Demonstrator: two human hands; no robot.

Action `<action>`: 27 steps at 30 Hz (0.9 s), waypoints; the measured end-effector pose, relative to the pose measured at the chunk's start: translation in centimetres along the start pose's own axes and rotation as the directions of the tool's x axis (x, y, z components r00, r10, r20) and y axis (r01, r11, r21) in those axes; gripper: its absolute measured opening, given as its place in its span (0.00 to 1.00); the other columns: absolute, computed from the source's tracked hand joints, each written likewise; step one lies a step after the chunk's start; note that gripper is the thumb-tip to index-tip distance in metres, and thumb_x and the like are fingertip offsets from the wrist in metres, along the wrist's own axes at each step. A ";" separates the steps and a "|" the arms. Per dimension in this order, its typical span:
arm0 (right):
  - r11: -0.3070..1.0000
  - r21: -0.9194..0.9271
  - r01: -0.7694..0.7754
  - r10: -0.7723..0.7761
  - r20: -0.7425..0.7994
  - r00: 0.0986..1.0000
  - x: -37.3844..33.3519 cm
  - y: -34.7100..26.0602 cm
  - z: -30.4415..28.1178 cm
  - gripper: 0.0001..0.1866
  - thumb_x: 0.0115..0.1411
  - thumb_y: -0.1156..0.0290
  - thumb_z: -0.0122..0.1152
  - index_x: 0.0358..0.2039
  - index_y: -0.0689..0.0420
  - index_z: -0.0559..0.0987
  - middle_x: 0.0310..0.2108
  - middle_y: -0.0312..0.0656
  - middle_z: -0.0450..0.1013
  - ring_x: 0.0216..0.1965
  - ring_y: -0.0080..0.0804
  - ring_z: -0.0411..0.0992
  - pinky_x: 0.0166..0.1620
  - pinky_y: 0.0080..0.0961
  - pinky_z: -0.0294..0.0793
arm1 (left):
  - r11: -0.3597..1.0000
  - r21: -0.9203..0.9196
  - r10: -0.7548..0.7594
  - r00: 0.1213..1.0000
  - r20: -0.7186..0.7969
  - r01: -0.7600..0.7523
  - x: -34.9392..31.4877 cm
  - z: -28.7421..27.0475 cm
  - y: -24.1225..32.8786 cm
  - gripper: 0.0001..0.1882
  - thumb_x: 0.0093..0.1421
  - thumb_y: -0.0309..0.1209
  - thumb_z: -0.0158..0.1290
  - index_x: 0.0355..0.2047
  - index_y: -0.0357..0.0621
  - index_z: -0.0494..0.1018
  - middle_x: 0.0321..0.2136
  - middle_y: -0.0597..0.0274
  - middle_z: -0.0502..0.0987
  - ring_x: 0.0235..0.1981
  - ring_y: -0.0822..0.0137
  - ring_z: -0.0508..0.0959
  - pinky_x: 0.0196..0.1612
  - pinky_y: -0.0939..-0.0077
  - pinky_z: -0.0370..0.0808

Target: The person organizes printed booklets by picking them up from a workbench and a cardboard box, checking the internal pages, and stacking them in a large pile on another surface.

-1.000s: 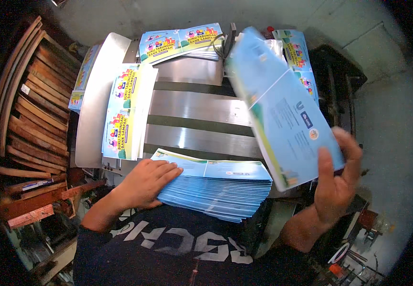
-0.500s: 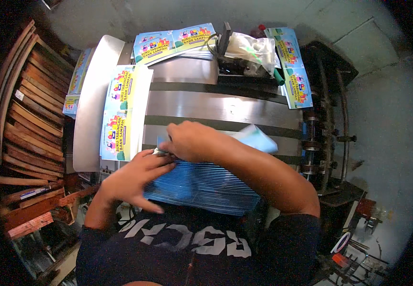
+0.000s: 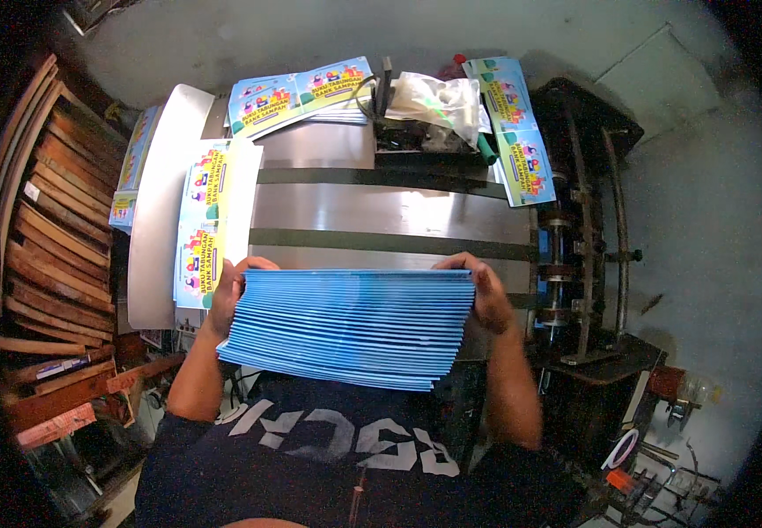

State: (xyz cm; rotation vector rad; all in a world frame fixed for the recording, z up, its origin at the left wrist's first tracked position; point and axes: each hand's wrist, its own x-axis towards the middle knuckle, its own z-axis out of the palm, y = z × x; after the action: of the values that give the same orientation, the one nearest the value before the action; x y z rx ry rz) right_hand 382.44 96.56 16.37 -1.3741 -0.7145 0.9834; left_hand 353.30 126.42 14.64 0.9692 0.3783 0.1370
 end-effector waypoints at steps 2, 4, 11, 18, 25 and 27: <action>0.998 0.043 0.036 -0.029 -0.159 0.987 -1.0 1.9 1.3 0.38 0.64 0.35 0.38 0.47 0.62 0.72 0.40 0.46 0.74 0.43 0.34 0.72 0.50 0.33 0.71 | 0.992 -0.087 0.088 0.995 -0.039 -0.091 -0.2 -0.1 -1.0 0.36 0.68 0.60 0.29 0.43 0.37 0.70 0.38 0.55 0.76 0.41 0.65 0.78 0.45 0.74 0.77; 0.985 0.145 0.094 -0.040 -0.338 0.940 -3.0 5.5 0.8 0.44 0.60 0.30 0.40 0.56 0.61 0.65 0.43 0.46 0.72 0.45 0.33 0.71 0.50 0.32 0.72 | 0.988 -0.105 0.108 0.994 -0.029 -0.111 -0.7 0.5 -0.4 0.36 0.68 0.60 0.29 0.45 0.37 0.69 0.39 0.54 0.76 0.41 0.65 0.78 0.46 0.72 0.77; 0.946 0.281 0.164 -0.053 -0.365 0.929 -4.8 4.5 6.3 0.53 0.56 0.27 0.41 0.67 0.58 0.52 0.65 0.50 0.56 0.63 0.41 0.59 0.64 0.39 0.61 | 0.975 0.096 0.204 0.977 -0.057 -0.198 -2.8 0.8 -1.7 0.46 0.62 0.68 0.29 0.62 0.38 0.54 0.61 0.49 0.61 0.60 0.59 0.65 0.61 0.63 0.65; 0.974 0.193 0.115 -0.046 -0.331 0.943 -7.6 4.2 8.0 0.57 0.54 0.22 0.31 0.70 0.55 0.41 0.72 0.49 0.39 0.72 0.42 0.37 0.71 0.41 0.37 | 0.958 -0.045 0.281 0.958 -0.060 -0.284 -4.9 1.8 -3.3 0.48 0.63 0.67 0.27 0.70 0.45 0.34 0.71 0.55 0.36 0.71 0.59 0.44 0.70 0.60 0.46; 0.997 0.079 0.001 0.005 -0.081 0.997 -8.4 2.6 4.9 0.68 0.43 0.29 0.63 0.71 0.53 0.37 0.72 0.49 0.34 0.72 0.45 0.38 0.70 0.43 0.39 | 0.912 0.400 0.082 0.995 0.048 -0.094 -6.1 -0.1 -1.1 0.71 0.43 0.72 0.56 0.69 0.39 0.31 0.71 0.52 0.37 0.71 0.60 0.42 0.69 0.63 0.41; 0.952 -0.225 -0.208 0.227 0.062 0.972 -9.1 1.2 3.5 0.76 0.33 0.41 0.78 0.71 0.50 0.35 0.72 0.49 0.35 0.72 0.47 0.37 0.69 0.47 0.40 | 0.952 0.306 0.014 0.999 0.029 -0.023 -7.0 -0.5 -1.0 0.81 0.28 0.65 0.69 0.69 0.38 0.31 0.71 0.50 0.37 0.71 0.61 0.40 0.69 0.64 0.40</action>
State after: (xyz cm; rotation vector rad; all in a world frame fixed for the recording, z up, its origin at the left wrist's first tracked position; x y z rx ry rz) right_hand 375.10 90.02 16.73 -1.6354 -0.7646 1.1717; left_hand 346.62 124.33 15.33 1.2809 0.3726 0.0833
